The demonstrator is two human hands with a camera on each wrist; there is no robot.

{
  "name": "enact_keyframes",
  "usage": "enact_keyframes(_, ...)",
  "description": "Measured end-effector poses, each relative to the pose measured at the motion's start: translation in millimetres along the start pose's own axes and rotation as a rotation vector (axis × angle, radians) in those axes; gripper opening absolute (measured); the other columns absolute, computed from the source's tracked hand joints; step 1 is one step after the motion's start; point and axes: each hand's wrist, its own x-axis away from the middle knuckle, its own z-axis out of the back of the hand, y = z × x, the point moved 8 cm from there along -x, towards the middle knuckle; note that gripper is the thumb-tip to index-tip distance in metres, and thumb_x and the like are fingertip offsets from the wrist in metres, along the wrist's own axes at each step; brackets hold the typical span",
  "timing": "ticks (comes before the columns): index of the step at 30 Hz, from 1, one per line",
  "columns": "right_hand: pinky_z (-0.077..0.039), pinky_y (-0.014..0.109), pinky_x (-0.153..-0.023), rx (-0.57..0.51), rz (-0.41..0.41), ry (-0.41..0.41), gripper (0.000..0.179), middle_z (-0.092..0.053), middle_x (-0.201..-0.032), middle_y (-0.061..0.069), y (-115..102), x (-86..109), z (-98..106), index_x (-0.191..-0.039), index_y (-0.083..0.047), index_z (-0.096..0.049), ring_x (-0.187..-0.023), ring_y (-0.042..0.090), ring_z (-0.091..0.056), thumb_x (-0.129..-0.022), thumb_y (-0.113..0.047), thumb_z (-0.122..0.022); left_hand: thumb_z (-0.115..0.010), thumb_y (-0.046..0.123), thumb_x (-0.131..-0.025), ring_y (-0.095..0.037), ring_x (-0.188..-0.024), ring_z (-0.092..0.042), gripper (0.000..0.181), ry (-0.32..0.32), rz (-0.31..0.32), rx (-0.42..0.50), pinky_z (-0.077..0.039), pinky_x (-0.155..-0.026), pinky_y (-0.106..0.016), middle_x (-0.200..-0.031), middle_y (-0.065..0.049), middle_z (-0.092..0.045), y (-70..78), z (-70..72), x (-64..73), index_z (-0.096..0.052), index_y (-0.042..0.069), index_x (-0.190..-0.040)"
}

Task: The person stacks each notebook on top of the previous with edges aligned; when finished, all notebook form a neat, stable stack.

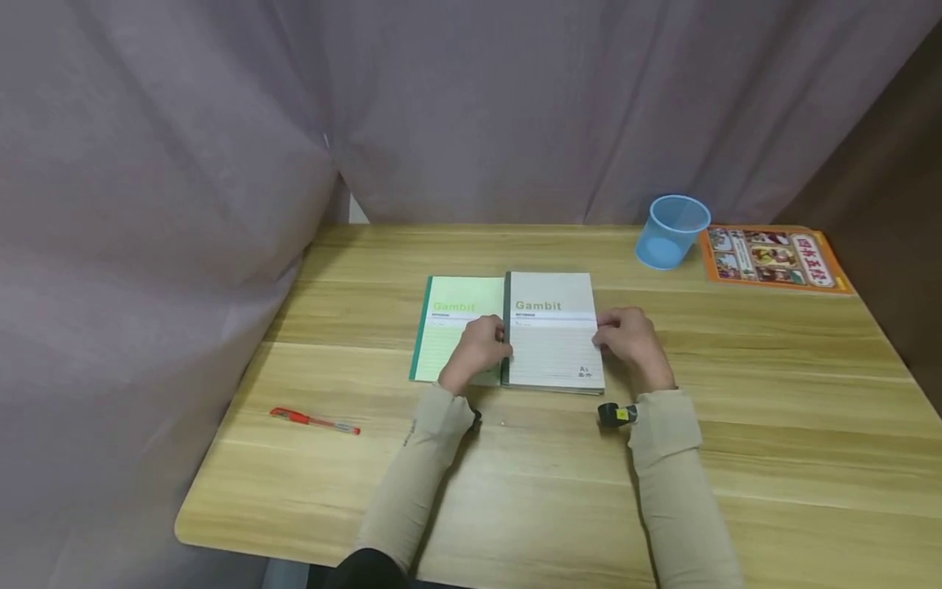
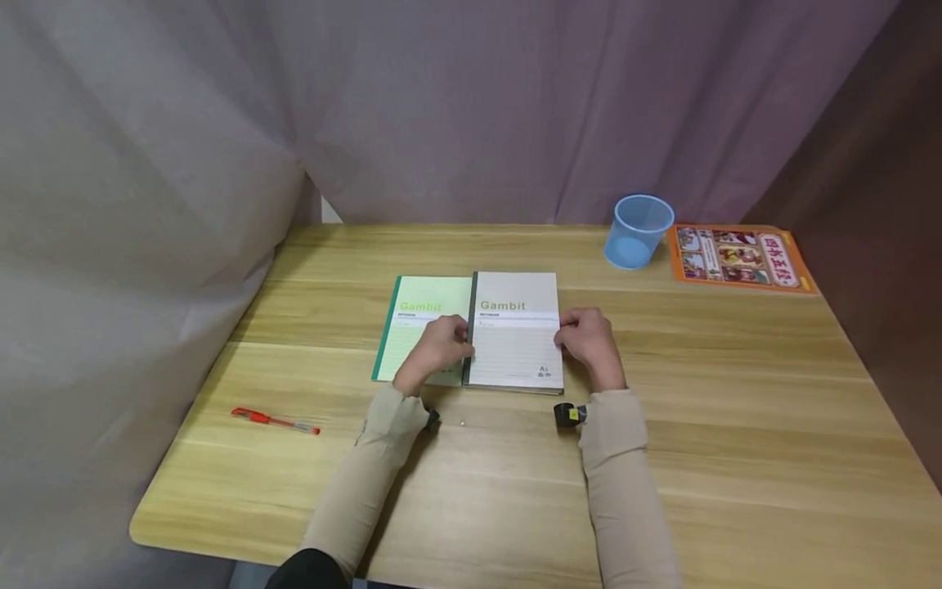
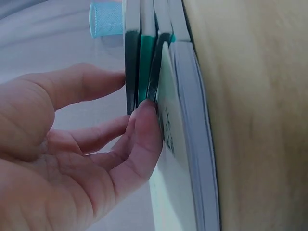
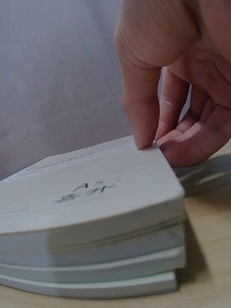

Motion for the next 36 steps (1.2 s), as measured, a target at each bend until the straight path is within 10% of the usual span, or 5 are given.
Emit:
enact_keyframes(14, -0.059, 0.032, -0.073, -0.008, 0.003, 0.040, 0.038, -0.063, -0.111, 0.031, 2.4, -3.6, -1.1, -0.123, 0.018, -0.059, -0.084, 0.025, -0.066, -0.088, 0.004, -0.061, -0.067, 0.000, -0.086, -0.016, -0.067, -0.049, 0.012, 0.010, -0.031, -0.017, -0.040, -0.053, -0.023, -0.083, -0.007, -0.055, -2.8, -1.4, -3.4, -0.061, -0.002, -0.097)
enact_keyframes(36, -0.051, 0.028, -0.065, 0.097, 0.088, 0.147, 0.042, -0.064, -0.102, 0.024, -29.2, 7.6, 4.3, -0.127, 0.014, -0.058, -0.081, 0.026, -0.061, -0.089, -0.004, -0.059, -0.058, 0.010, -0.095, -0.016, -0.072, -0.059, 0.043, 0.102, -0.037, 0.081, -0.048, -0.066, -0.028, -0.092, -0.010, -0.068, -12.6, 28.9, 1.8, -0.055, -0.006, -0.135)
